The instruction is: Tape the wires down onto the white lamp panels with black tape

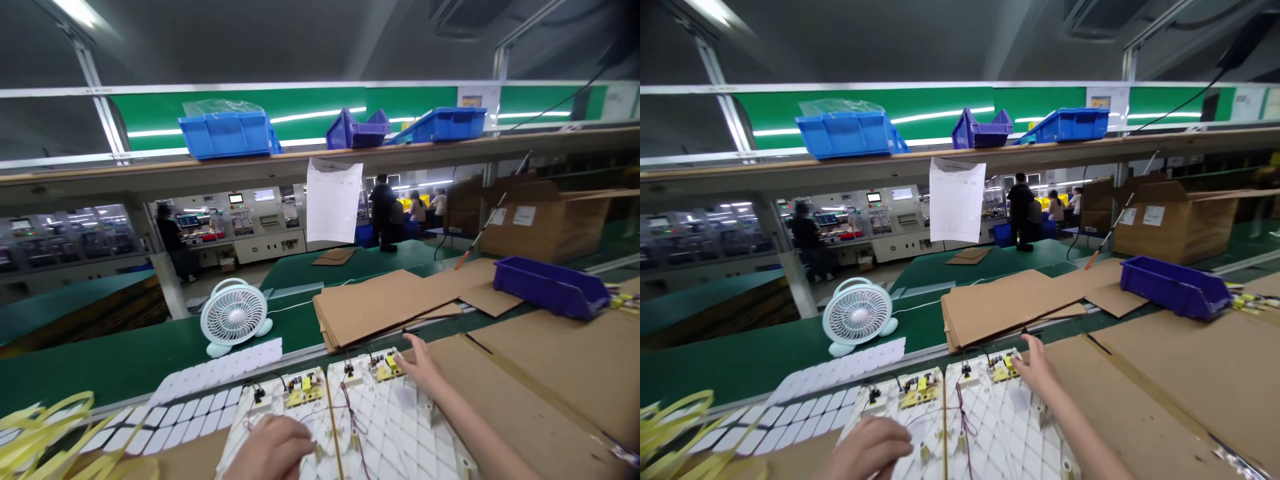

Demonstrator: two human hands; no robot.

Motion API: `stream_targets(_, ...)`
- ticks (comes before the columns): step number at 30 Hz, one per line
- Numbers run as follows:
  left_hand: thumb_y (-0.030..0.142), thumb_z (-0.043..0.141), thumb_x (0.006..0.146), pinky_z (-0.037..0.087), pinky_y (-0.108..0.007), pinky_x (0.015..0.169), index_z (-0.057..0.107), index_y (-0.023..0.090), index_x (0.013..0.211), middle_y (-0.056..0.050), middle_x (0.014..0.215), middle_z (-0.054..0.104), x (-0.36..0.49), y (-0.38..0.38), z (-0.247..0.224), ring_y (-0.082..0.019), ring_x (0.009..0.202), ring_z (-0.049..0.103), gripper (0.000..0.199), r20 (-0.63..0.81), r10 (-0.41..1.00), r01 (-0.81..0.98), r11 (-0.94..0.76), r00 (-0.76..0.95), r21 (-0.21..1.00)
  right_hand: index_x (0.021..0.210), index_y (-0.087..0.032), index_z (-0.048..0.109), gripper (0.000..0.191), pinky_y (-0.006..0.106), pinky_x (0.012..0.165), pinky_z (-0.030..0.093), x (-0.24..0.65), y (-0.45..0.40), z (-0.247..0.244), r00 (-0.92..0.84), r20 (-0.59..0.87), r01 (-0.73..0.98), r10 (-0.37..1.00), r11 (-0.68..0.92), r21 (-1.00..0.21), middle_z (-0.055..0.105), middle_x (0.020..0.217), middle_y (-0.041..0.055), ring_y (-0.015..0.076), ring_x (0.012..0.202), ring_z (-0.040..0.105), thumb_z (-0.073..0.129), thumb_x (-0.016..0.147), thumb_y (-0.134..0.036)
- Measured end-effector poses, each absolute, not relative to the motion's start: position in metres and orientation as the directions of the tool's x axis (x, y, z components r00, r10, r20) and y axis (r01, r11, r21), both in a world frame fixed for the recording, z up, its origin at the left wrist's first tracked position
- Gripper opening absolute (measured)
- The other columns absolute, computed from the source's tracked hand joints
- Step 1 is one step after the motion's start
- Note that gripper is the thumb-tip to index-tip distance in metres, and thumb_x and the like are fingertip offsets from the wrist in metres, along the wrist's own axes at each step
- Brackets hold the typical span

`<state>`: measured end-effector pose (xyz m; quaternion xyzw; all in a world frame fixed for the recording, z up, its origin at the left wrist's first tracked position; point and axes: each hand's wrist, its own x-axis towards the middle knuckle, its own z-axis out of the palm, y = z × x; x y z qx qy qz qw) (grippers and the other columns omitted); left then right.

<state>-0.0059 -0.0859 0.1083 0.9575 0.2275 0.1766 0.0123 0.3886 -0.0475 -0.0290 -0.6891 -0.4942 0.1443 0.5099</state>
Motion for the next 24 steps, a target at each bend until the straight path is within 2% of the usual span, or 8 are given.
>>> stream_targets(2,0.005,0.042,0.081,0.044,-0.037,0.086,0.061,0.028,0.106,-0.005,0.115,0.064,0.034,-0.073,0.101,-0.021,0.101,0.057,0.040,0.276,0.387,0.380,-0.921,0.880,0.080,0.123,-0.019,0.040,0.052,0.036,0.080,0.049,0.383,-0.046,-0.032,0.445,0.303,0.561,0.843,0.002,-0.828,0.035,0.138,0.0149,0.0147,0.072,0.062,0.053,0.075,-0.032)
stream_targets(6,0.003,0.048,0.080,0.036,-0.044,0.092,0.057,0.030,0.114,-0.004,0.134,0.052,0.078,-0.036,0.076,-0.027,0.117,0.047,0.045,0.143,0.377,0.386,-0.921,0.915,-0.042,0.123,-0.019,0.041,0.052,0.034,0.076,0.050,0.372,-0.041,-0.033,0.414,0.346,0.557,0.842,0.066,-0.828,0.032,0.138,0.0142,0.0144,0.073,0.061,0.054,0.073,-0.028)
stream_targets(10,0.018,0.050,0.088,0.033,-0.038,0.084,0.066,0.024,0.092,-0.005,0.095,0.068,0.087,-0.005,0.057,-0.023,0.103,0.052,0.017,0.132,0.374,0.386,-0.919,0.918,-0.075,0.131,-0.020,0.036,0.059,0.035,0.083,0.049,0.363,-0.037,-0.025,0.424,0.413,0.557,0.806,0.127,-0.820,0.038,0.129,0.0118,0.0210,0.095,0.058,0.054,0.075,-0.027)
stream_targets(12,0.023,0.051,0.089,0.031,-0.036,0.080,0.066,0.021,0.075,-0.004,0.079,0.067,0.088,0.002,0.055,-0.020,0.093,0.052,0.020,0.171,0.394,0.404,-0.914,0.903,-0.031,0.135,-0.024,0.035,0.063,0.038,0.092,0.044,0.354,-0.039,-0.014,0.416,0.488,0.609,0.767,0.163,-0.776,0.040,0.120,0.0092,0.0236,0.106,0.052,0.054,0.076,-0.025)
stream_targets(14,0.025,0.053,0.088,0.029,-0.035,0.078,0.066,0.021,0.072,-0.003,0.078,0.067,0.088,0.003,0.057,-0.018,0.089,0.051,0.021,0.207,0.433,0.436,-0.899,0.877,0.036,0.139,-0.028,0.032,0.067,0.040,0.094,0.042,0.340,-0.044,0.001,0.385,0.519,0.625,0.763,0.199,-0.755,0.040,0.110,0.0065,0.0223,0.100,0.053,0.056,0.077,-0.026)
stream_targets(16,0.025,0.057,0.086,0.028,-0.034,0.078,0.069,0.024,0.079,-0.001,0.081,0.068,0.089,0.000,0.060,-0.018,0.089,0.050,0.013,0.205,0.502,0.490,-0.865,0.840,0.109,0.142,-0.032,0.026,0.073,0.036,0.084,0.046,0.324,-0.050,0.017,0.321,0.461,0.539,0.827,0.241,-0.807,0.041,0.104,0.0042,0.0177,0.086,0.055,0.059,0.077,-0.029)
stream_targets(20,0.025,0.059,0.084,0.028,-0.034,0.079,0.068,0.025,0.082,0.000,0.086,0.068,0.093,-0.014,0.068,-0.019,0.093,0.050,0.010,0.135,0.593,0.551,-0.795,0.794,0.256,0.146,-0.034,0.009,0.088,0.025,0.064,0.046,0.300,-0.063,0.034,0.001,0.236,0.118,0.972,0.235,-0.965,0.050,0.095,-0.0001,0.0088,0.066,0.054,0.063,0.077,-0.030)
stream_targets(24,0.027,0.047,0.090,0.030,-0.033,0.076,0.068,0.025,0.087,-0.003,0.088,0.065,0.100,-0.026,0.075,-0.019,0.087,0.049,0.021,0.167,0.682,0.605,-0.717,0.712,0.347,0.144,-0.038,0.014,0.102,0.021,0.054,0.047,0.294,-0.068,0.032,-0.218,0.118,-0.023,0.969,0.116,-0.993,0.055,0.094,-0.0017,0.0080,0.061,0.058,0.075,0.064,-0.021)
